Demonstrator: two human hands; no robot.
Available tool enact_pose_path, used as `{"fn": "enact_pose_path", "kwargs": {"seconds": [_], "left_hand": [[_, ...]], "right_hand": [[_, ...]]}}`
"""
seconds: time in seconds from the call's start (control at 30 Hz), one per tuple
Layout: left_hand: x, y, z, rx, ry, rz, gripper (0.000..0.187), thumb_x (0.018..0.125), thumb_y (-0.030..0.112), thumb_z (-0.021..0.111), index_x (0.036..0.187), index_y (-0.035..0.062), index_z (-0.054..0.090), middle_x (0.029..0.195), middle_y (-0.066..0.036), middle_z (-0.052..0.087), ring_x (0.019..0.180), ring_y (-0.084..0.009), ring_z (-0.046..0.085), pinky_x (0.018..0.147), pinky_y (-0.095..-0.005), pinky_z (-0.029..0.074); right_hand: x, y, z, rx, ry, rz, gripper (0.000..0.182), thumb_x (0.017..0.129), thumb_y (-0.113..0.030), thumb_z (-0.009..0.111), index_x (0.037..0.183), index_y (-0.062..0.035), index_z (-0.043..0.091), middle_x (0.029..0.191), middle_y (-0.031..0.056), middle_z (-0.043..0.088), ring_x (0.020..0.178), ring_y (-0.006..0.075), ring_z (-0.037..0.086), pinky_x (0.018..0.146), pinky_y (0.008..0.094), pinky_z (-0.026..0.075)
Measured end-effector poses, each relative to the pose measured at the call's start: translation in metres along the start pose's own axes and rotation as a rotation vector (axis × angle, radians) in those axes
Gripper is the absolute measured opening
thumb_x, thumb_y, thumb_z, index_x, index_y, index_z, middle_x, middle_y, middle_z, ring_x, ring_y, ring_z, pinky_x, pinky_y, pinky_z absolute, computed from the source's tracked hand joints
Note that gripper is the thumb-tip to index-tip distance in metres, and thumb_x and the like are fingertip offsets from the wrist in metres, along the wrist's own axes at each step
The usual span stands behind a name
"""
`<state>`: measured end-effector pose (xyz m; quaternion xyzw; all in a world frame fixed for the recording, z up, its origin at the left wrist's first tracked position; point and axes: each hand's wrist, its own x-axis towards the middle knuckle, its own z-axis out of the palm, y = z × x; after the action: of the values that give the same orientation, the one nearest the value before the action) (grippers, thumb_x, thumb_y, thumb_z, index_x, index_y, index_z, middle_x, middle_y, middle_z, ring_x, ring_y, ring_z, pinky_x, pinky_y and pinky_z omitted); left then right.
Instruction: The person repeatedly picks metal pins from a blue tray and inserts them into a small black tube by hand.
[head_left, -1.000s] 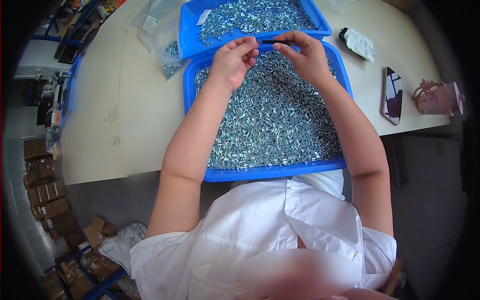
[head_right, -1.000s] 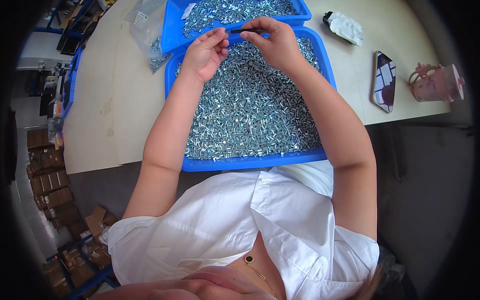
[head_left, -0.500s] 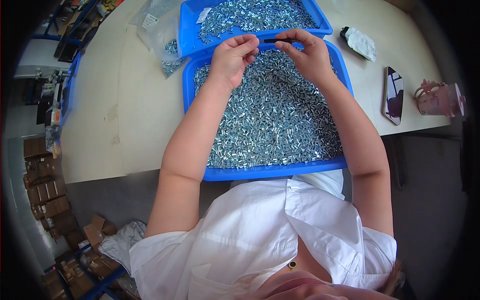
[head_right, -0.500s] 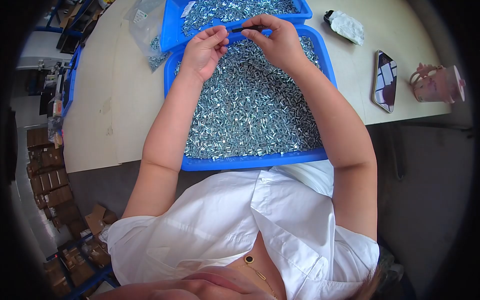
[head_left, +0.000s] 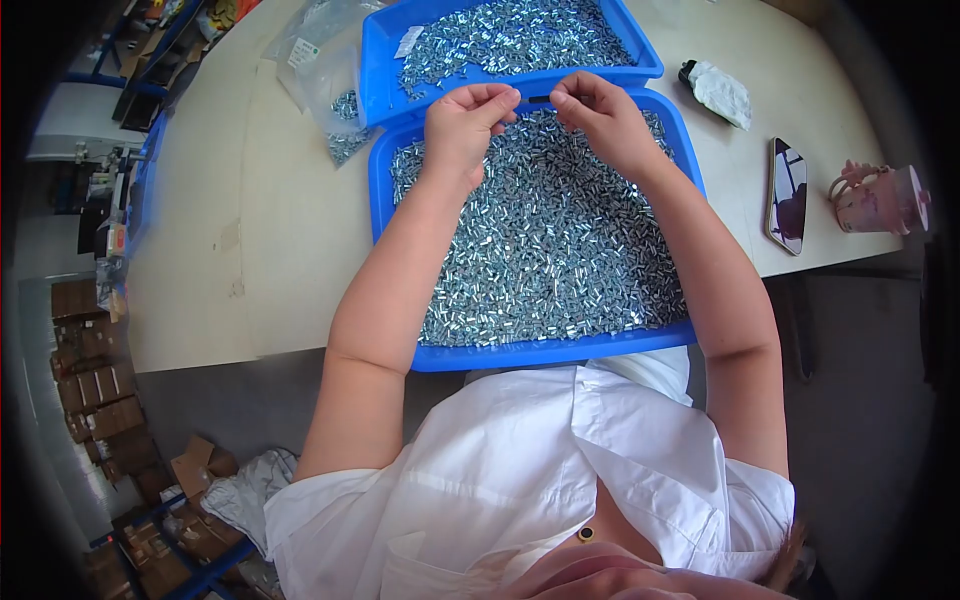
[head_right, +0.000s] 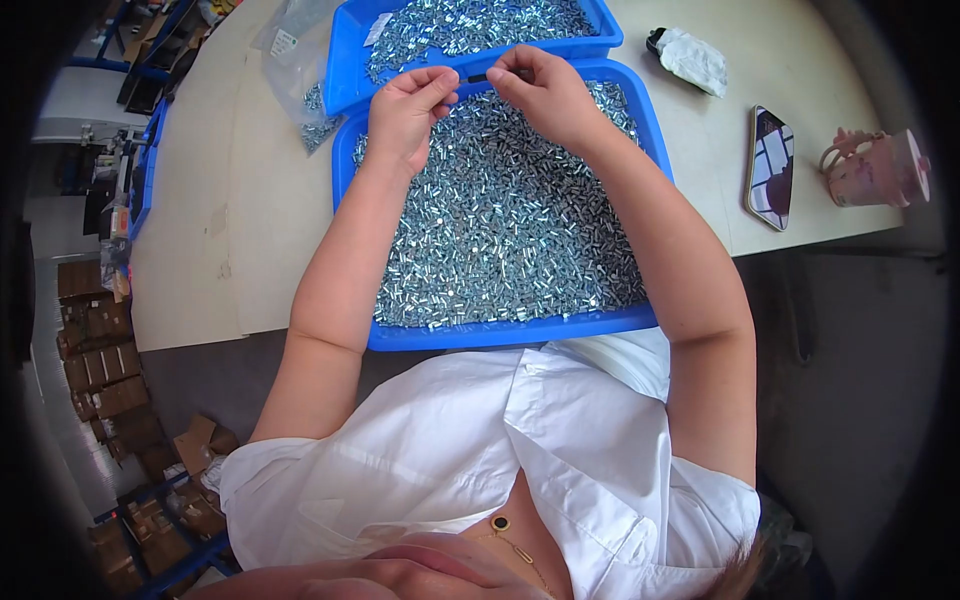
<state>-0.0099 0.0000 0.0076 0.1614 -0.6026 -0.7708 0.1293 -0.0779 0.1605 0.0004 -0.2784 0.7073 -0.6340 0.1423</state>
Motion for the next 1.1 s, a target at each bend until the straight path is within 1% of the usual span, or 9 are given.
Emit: {"fn": "enact_pose_path", "kwargs": {"seconds": [0.17,0.23,0.33,0.4,0.53,0.6,0.8,1.0,1.1], "left_hand": [[0.001,-0.001,-0.002,-0.047,-0.008,-0.072,0.013,0.073,0.009,0.069,0.082,0.0028,0.062,0.074,-0.005,0.063,0.062,-0.0098,0.057,0.054,-0.0191,0.044],[0.0,0.0,-0.001,-0.149,-0.015,-0.077,0.014,0.072,0.005,0.069,0.083,0.0016,0.061,0.076,-0.006,0.063,0.064,-0.0118,0.059,0.057,-0.0204,0.047],[-0.001,0.001,0.001,-0.192,-0.037,0.031,0.015,0.072,0.003,0.068,0.084,0.0006,0.06,0.078,-0.007,0.063,0.066,-0.0126,0.06,0.058,-0.021,0.048],[-0.001,0.001,0.001,-0.175,-0.046,0.063,0.013,0.073,0.004,0.068,0.084,0.0001,0.061,0.078,-0.007,0.063,0.067,-0.0128,0.06,0.06,-0.0218,0.048],[0.0,0.003,0.002,-0.079,-0.084,0.091,0.013,0.079,0.008,0.063,0.088,-0.0014,0.062,0.079,-0.007,0.063,0.066,-0.0121,0.059,0.061,-0.0221,0.048],[0.0,0.0,-0.001,0.161,-0.13,0.237,0.013,0.08,0.01,0.062,0.087,-0.001,0.063,0.076,-0.006,0.062,0.065,-0.0087,0.056,0.06,-0.0201,0.045],[0.003,0.0,-0.009,0.425,-0.162,0.298,0.012,0.08,0.013,0.063,0.082,0.0007,0.064,0.072,-0.001,0.061,0.062,-0.0051,0.052,0.057,-0.0187,0.04],[0.004,-0.004,-0.007,0.32,-0.191,0.282,0.01,0.079,0.011,0.063,0.082,0.0009,0.063,0.072,-0.002,0.061,0.064,-0.0057,0.053,0.056,-0.0195,0.041],[0.002,-0.003,-0.005,0.313,-0.185,0.354,0.009,0.078,0.008,0.063,0.084,0.0017,0.063,0.072,-0.001,0.061,0.065,-0.0059,0.054,0.057,-0.0192,0.042]], "right_hand": [[0.002,0.003,0.002,0.064,0.039,-0.116,0.016,0.083,-0.016,0.06,0.088,-0.001,0.058,0.071,-0.001,0.056,0.065,0.0042,0.049,0.056,0.0199,0.04],[0.001,-0.003,0.002,0.037,0.054,-0.095,0.022,0.083,-0.022,0.06,0.086,-0.0008,0.059,0.071,-0.0006,0.057,0.064,0.0046,0.05,0.055,0.0201,0.04],[-0.004,-0.017,0.001,-0.074,0.04,0.147,0.037,0.083,-0.036,0.058,0.078,0.0003,0.061,0.066,-0.0006,0.056,0.059,0.0059,0.051,0.051,0.0201,0.041],[-0.003,-0.016,0.0,0.007,0.032,0.162,0.037,0.083,-0.037,0.057,0.077,-0.0001,0.06,0.066,-0.0004,0.056,0.059,0.0057,0.051,0.051,0.0198,0.041],[0.001,-0.008,-0.001,0.126,0.035,0.149,0.035,0.085,-0.036,0.055,0.073,-0.003,0.058,0.063,-0.0016,0.052,0.057,0.0046,0.046,0.051,0.0186,0.037],[0.0,-0.006,-0.003,0.134,0.042,0.156,0.035,0.086,-0.035,0.054,0.07,-0.0044,0.057,0.061,-0.0026,0.05,0.056,0.0043,0.044,0.051,0.0182,0.034],[0.001,-0.001,-0.007,0.066,-0.019,0.06,0.024,0.085,-0.027,0.058,0.079,-0.0036,0.058,0.066,-0.0032,0.052,0.059,0.0035,0.044,0.053,0.0183,0.034],[0.002,-0.001,-0.007,0.058,0.02,-0.03,0.023,0.084,-0.027,0.059,0.081,-0.004,0.058,0.068,-0.0029,0.053,0.061,0.0035,0.044,0.053,0.0182,0.034],[0.003,-0.004,-0.01,0.086,-0.042,0.171,0.024,0.085,-0.029,0.057,0.081,-0.0056,0.057,0.067,-0.0029,0.051,0.061,0.0038,0.045,0.054,0.0184,0.034]]}}
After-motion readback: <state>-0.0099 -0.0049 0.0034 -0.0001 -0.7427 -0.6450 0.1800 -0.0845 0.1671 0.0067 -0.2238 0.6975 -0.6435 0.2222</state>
